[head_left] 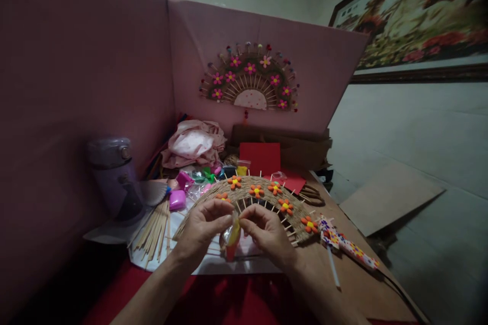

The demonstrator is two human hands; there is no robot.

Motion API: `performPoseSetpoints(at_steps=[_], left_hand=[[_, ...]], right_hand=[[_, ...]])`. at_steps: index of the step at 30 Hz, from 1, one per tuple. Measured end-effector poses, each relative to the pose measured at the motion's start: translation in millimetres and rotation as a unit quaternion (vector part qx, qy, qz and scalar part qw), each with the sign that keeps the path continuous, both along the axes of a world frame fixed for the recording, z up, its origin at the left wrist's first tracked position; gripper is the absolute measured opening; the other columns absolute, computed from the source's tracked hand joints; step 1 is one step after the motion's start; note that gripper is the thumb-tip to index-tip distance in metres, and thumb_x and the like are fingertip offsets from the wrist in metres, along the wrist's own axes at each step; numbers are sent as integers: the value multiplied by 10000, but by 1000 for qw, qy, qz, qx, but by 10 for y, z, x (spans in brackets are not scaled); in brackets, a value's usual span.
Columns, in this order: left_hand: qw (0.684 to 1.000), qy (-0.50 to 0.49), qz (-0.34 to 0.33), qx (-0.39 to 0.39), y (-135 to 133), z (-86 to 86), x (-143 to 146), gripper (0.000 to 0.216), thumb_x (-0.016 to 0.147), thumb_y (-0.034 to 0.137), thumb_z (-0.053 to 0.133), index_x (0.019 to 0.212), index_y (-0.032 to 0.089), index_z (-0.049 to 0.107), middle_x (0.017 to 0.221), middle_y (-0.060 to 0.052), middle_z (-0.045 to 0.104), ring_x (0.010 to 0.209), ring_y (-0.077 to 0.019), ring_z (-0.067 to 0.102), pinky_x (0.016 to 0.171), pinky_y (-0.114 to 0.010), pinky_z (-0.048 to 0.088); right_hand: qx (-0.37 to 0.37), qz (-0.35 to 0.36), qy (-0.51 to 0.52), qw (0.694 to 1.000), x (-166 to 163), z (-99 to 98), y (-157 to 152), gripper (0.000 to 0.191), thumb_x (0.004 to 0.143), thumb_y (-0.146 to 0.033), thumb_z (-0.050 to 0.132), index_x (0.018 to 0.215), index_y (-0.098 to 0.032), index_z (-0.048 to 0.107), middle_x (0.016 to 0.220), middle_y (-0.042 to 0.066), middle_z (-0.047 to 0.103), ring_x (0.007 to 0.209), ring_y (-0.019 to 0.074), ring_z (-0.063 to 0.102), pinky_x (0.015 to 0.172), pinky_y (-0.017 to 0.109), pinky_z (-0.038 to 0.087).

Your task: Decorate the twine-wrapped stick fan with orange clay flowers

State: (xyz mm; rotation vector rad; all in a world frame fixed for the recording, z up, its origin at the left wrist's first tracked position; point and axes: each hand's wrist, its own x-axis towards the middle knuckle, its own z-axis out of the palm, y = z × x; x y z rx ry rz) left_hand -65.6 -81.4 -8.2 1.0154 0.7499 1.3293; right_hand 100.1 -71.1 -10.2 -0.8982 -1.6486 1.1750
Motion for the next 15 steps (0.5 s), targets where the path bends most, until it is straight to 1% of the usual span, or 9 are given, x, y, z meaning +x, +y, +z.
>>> performPoseSetpoints(at_steps=[2,3,5,6,7,9,11,13,15], left_hand=[[1000,16,-4,5,-23,18,12,216,646,243,763,804,142,655,684,1,640,465,-54,521,408,-157,381],[1000,17,-2,5,-33,29,15,222,646,250,763,804,143,649,677,2,637,452,-53,513,389,-153,364],[1000,13,1,-3,-49,50,18,231,643,253,765,807,147,641,678,0,637,475,-65,534,396,-154,374],[1000,13,-2,-4,-54,55,19,234,644,252,764,811,147,639,681,-4,639,496,-75,549,414,-161,394],[1000,14,-6,-2,-56,57,21,234,642,248,765,810,145,638,685,-9,642,520,-84,564,441,-170,419],[1000,14,-8,6,-53,52,25,232,644,242,763,811,144,634,693,-15,648,553,-97,583,491,-188,454],[1000,9,-7,6,-43,40,25,219,667,255,747,820,152,628,656,-2,636,523,-93,572,480,-192,451],[1000,8,-23,-3,-29,27,19,198,710,296,710,818,158,619,564,22,592,432,-80,521,409,-181,403],[999,24,-42,-5,-14,12,7,200,727,328,691,770,147,617,512,28,560,389,-68,479,376,-172,361]], right_hand=[[25,-16,-55,998,-3,4,-90,252,760,-403,642,868,-183,583,782,0,575,673,124,524,572,237,425],[43,-31,-89,995,-9,14,-138,319,701,-381,702,923,-193,573,818,3,583,702,137,534,584,245,434],[113,-79,-148,979,-32,33,-220,595,584,-318,793,1101,-206,521,960,28,597,816,175,551,701,293,460],[148,-91,-170,970,-46,38,-249,644,595,-288,783,1163,-208,491,1010,42,594,851,185,551,748,315,458],[172,-93,-190,962,-59,37,-267,593,633,-260,753,1163,-206,493,1010,46,597,859,187,551,768,323,454],[200,-83,-214,953,-75,24,-277,401,705,-237,690,1075,-198,540,940,39,608,825,181,553,746,314,454],[218,-77,-217,948,-77,3,-262,267,748,-232,650,998,-191,566,890,35,607,801,175,556,720,298,460],[243,-80,-207,944,-69,-20,-240,290,755,-210,634,1035,-188,562,940,54,607,848,186,566,744,302,474],[265,-79,-202,939,-60,-43,-221,369,756,-171,614,1117,-191,540,1018,77,603,929,207,568,795,324,484]])
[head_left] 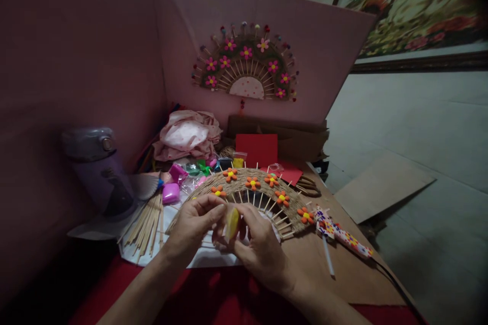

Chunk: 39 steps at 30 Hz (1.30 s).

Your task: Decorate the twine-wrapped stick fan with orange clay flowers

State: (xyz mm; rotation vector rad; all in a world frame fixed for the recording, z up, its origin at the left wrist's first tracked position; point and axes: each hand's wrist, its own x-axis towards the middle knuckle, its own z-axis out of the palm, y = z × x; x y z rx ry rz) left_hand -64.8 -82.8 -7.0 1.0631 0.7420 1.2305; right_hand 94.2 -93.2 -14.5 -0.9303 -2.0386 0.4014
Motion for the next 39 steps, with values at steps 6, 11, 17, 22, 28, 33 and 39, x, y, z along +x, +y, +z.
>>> performPoseSetpoints(at_steps=[6,11,17,22,28,33,39], left_hand=[[999,35,-20,2,32,-54,-25,216,687,325,729,749,132,653,583,0,605,427,-52,474,399,-164,337],[999,43,-17,13,43,-80,-41,185,683,291,735,779,144,677,600,8,607,453,-47,472,446,-171,361],[998,44,-34,16,39,-74,-52,179,682,293,735,769,146,683,572,13,595,425,-35,436,449,-176,355],[998,50,-40,14,40,-70,-51,204,671,307,742,758,133,679,581,-3,604,428,-43,439,437,-180,351],[997,59,-47,23,49,-81,-55,205,670,306,742,760,136,672,615,-20,631,469,-65,494,460,-188,382],[996,73,-48,25,39,-62,-65,191,664,282,741,768,138,670,613,-11,626,466,-61,484,465,-188,381],[993,104,-39,29,10,-13,-37,166,665,268,721,725,142,632,623,3,602,503,-70,495,487,-191,382]], right_hand=[[15,-15,-24,999,17,-54,43,488,797,-189,576,1273,-195,468,1089,111,600,988,239,575,829,378,502],[6,-25,-36,999,23,-74,71,554,788,-179,591,1319,-210,436,1103,109,592,987,239,580,831,385,510],[15,-19,-33,999,22,-84,69,567,787,-178,588,1330,-199,428,1102,106,598,1006,232,577,853,376,508],[21,-6,-28,999,33,-84,72,578,797,-181,579,1347,-220,404,1140,113,589,1015,235,578,848,385,512],[36,6,-40,999,50,-104,95,602,804,-180,558,1372,-218,364,1131,110,589,1008,232,582,827,375,522],[50,-3,-62,997,57,-100,95,609,811,-187,542,1385,-203,339,1152,121,577,1015,241,585,828,385,523],[87,-33,-150,984,85,-76,97,648,799,-171,515,1410,-182,299,1148,133,571,959,244,597,784,377,532]])
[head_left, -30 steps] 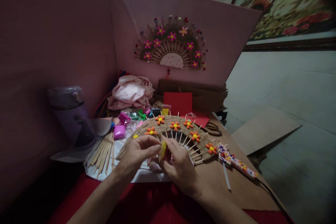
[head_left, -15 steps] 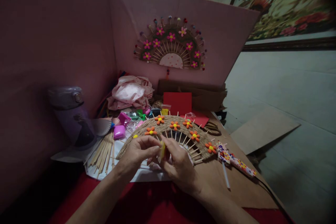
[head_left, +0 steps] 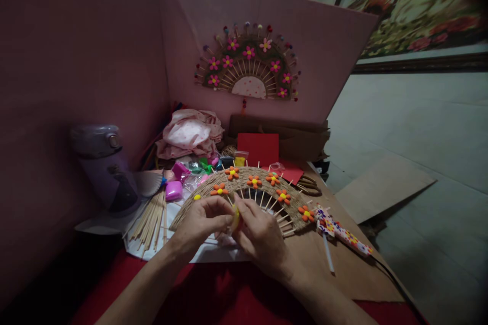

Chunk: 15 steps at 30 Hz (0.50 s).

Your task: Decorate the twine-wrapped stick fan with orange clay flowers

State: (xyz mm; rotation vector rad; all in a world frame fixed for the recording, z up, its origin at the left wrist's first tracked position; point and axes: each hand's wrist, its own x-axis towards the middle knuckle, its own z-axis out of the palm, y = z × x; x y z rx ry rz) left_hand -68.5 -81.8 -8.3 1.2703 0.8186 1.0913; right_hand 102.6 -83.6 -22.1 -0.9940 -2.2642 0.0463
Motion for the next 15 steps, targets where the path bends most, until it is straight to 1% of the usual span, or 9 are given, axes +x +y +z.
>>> performPoseSetpoints(at_steps=[2,4,6,8,10,12,15], left_hand=[[999,37,27,16,-17,25,21,160,685,281,693,696,148,604,614,6,588,511,-81,494,488,-200,378],[992,96,62,53,-37,51,40,147,715,285,653,680,156,591,609,4,579,533,-96,498,498,-209,372],[975,169,95,111,-60,70,49,139,753,281,605,679,163,596,605,4,572,554,-105,492,511,-214,356],[948,240,115,175,-80,76,48,147,780,269,566,676,171,598,600,8,561,557,-106,474,518,-221,334],[918,298,125,230,-92,67,43,157,797,253,538,665,178,577,594,13,545,549,-105,452,525,-230,312],[894,340,121,266,-96,48,38,153,808,231,514,668,181,553,608,14,540,561,-107,447,542,-238,304],[877,367,110,290,-97,27,37,158,828,210,478,681,181,530,621,12,530,571,-109,443,560,-246,299]], right_hand=[[21,-11,-25,999,15,10,0,662,782,-163,518,1409,-169,305,1131,133,572,945,245,596,766,370,535],[38,-24,-36,998,27,16,0,678,761,-159,525,1406,-156,316,1091,125,577,908,242,599,726,361,540],[51,-39,-42,997,36,19,-1,691,743,-154,533,1403,-144,327,1057,119,575,883,241,596,698,357,541],[61,-53,-59,995,42,22,-2,704,729,-152,541,1402,-144,333,1035,120,574,886,247,586,699,363,540],[71,-62,-79,992,46,26,0,715,721,-155,549,1403,-160,335,1024,122,576,898,254,576,712,369,537],[76,-66,-95,990,52,32,5,717,720,-158,551,1404,-173,338,1020,124,576,901,260,573,711,375,534],[75,-58,-91,991,57,46,9,684,735,-157,544,1392,-166,353,1024,128,573,903,268,575,704,386,534]])
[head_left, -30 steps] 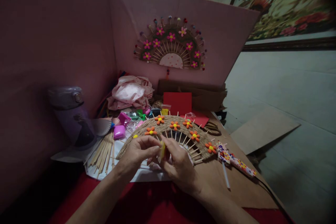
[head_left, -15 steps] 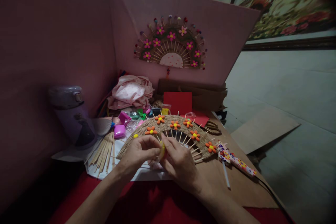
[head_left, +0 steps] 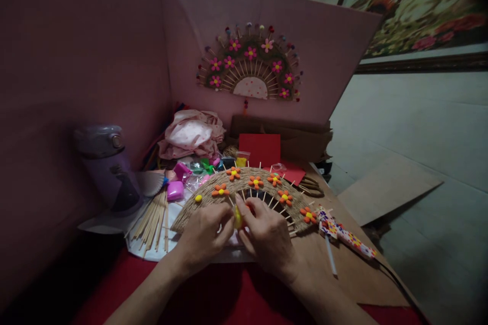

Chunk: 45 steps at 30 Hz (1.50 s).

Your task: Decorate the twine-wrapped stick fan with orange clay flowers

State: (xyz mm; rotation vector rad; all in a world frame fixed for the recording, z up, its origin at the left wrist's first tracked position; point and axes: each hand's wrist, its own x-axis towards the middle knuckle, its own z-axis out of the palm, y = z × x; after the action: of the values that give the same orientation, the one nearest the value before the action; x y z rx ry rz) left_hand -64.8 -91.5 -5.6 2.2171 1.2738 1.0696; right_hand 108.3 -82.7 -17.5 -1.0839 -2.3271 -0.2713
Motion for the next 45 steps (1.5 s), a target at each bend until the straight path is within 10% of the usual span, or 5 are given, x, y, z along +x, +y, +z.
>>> performPoseSetpoints(at_steps=[7,16,29,45], left_hand=[[995,-93,8,40,-51,30,6,143,869,225,455,769,185,548,652,9,526,564,-107,461,550,-238,329],[982,39,-6,184,-9,-98,75,191,882,155,419,717,174,514,621,1,535,530,-96,470,522,-228,330],[951,83,74,288,-38,-112,122,208,854,109,442,661,185,427,568,27,453,488,-95,424,494,-239,300],[960,43,124,248,-45,-173,121,204,820,130,490,643,192,408,531,54,422,455,-80,431,480,-217,307]], right_hand=[[-29,58,197,978,-82,8,-134,269,852,-178,485,1120,-193,492,1048,95,547,960,210,563,801,351,503],[-158,64,304,937,-136,36,-183,94,893,-261,461,926,-191,515,794,10,591,727,137,566,681,258,440],[11,-13,178,984,-143,-78,-76,184,864,-120,370,719,-183,465,646,12,514,606,142,494,585,257,350],[25,60,205,977,-137,-12,-150,228,897,-150,431,1043,-145,605,820,77,627,766,173,580,686,292,480]])
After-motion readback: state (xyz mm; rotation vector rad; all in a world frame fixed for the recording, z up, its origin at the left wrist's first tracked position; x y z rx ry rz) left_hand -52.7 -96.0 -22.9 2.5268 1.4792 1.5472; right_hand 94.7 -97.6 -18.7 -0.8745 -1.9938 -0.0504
